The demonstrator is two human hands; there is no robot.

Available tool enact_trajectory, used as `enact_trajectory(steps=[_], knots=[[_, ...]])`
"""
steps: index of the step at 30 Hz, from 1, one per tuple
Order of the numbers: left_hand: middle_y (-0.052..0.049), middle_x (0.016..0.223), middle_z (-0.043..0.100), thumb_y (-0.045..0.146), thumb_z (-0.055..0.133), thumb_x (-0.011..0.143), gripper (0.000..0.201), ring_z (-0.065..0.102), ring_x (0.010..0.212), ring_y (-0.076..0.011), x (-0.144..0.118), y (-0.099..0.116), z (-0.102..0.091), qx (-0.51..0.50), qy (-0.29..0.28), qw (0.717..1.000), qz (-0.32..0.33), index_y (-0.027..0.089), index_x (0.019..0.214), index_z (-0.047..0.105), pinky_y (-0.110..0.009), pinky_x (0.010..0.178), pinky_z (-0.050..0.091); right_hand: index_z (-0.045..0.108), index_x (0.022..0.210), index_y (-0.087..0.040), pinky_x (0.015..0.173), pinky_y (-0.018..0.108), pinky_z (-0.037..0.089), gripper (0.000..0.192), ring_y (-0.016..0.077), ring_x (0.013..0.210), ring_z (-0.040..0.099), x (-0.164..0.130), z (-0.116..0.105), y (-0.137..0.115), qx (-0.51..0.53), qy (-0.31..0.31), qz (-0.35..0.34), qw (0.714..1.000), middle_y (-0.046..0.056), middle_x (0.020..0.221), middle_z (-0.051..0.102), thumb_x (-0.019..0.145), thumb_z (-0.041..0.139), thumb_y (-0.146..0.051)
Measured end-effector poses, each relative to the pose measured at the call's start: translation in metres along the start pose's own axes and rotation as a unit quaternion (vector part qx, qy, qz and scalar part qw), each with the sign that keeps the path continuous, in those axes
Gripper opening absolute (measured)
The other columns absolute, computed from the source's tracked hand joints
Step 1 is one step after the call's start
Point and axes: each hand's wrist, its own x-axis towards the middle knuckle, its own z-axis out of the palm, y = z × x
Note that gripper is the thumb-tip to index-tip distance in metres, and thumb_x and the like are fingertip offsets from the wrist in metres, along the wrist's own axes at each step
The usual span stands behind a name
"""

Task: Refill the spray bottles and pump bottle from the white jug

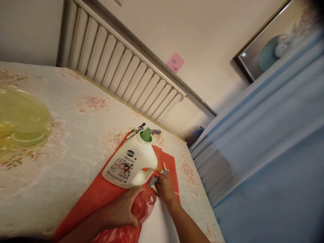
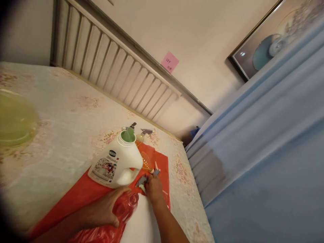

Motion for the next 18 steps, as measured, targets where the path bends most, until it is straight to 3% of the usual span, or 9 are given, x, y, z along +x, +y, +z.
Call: enact_trajectory(steps=[3, 6, 11, 12, 15, 18], knots=[[-0.005, 0.151, 0.048, 0.016, 0.077, 0.049, 0.099, 0.038, 0.142, -0.0344, -0.001, 0.003, -0.001, 0.004, -0.004, 1.000, -0.012, 0.028, 0.142, 0.043, -0.040, 0.116, 0.036, 0.072, 0.099, -0.017, 0.081, 0.034, 0.046, 0.030, 0.0244, 0.086, 0.063, 0.000, -0.016, 0.000, 0.042, 0.037, 0.001, 0.998, 0.008, 0.092, 0.071, 0.071, 0.062, -0.011], [-0.006, 0.153, 0.046, 0.017, 0.077, 0.050, 0.101, 0.038, 0.142, -0.0342, -0.001, 0.003, -0.002, 0.011, -0.011, 1.000, -0.021, 0.025, 0.144, 0.042, -0.040, 0.116, 0.036, 0.071, 0.094, -0.017, 0.073, 0.031, 0.048, 0.022, 0.0199, 0.075, 0.060, -0.003, -0.048, -0.003, 0.106, 0.076, 0.006, 0.991, 0.004, 0.082, 0.070, 0.074, 0.062, -0.019], [-0.008, 0.153, 0.045, 0.016, 0.076, 0.049, 0.103, 0.037, 0.143, -0.0311, 0.003, -0.001, -0.001, 0.020, -0.013, 0.999, -0.028, 0.021, 0.145, 0.040, -0.036, 0.116, 0.036, 0.068, 0.101, -0.017, 0.066, 0.030, 0.049, 0.029, 0.0171, 0.071, 0.059, -0.022, -0.098, -0.022, 0.227, 0.136, 0.008, 0.964, 0.003, 0.084, 0.068, 0.084, 0.061, -0.039], [-0.008, 0.153, 0.045, 0.016, 0.076, 0.049, 0.103, 0.038, 0.142, -0.0305, 0.004, -0.002, -0.001, 0.020, -0.016, 0.999, -0.027, 0.021, 0.145, 0.040, -0.036, 0.116, 0.036, 0.068, 0.102, -0.017, 0.067, 0.030, 0.049, 0.030, 0.0169, 0.072, 0.060, -0.028, -0.104, -0.027, 0.275, 0.151, 0.005, 0.950, 0.004, 0.086, 0.069, 0.083, 0.063, -0.040], [-0.008, 0.151, 0.047, 0.016, 0.076, 0.049, 0.101, 0.040, 0.141, -0.0300, 0.005, -0.002, -0.001, 0.015, -0.020, 1.000, -0.019, 0.021, 0.144, 0.041, -0.035, 0.115, 0.037, 0.070, 0.095, -0.018, 0.065, 0.030, 0.049, 0.029, 0.0172, 0.073, 0.061, -0.042, -0.117, -0.047, 0.476, 0.188, 0.001, 0.859, 0.005, 0.089, 0.071, 0.073, 0.077, -0.036], [-0.007, 0.151, 0.047, 0.016, 0.076, 0.049, 0.100, 0.040, 0.141, -0.0307, 0.004, -0.002, -0.001, 0.013, -0.013, 1.000, -0.017, 0.022, 0.144, 0.042, -0.035, 0.114, 0.038, 0.073, 0.095, -0.020, 0.062, 0.027, 0.048, 0.028, 0.0142, 0.072, 0.060, -0.053, -0.124, -0.066, 0.558, 0.200, -0.007, 0.805, 0.005, 0.094, 0.071, 0.070, 0.082, -0.030]])
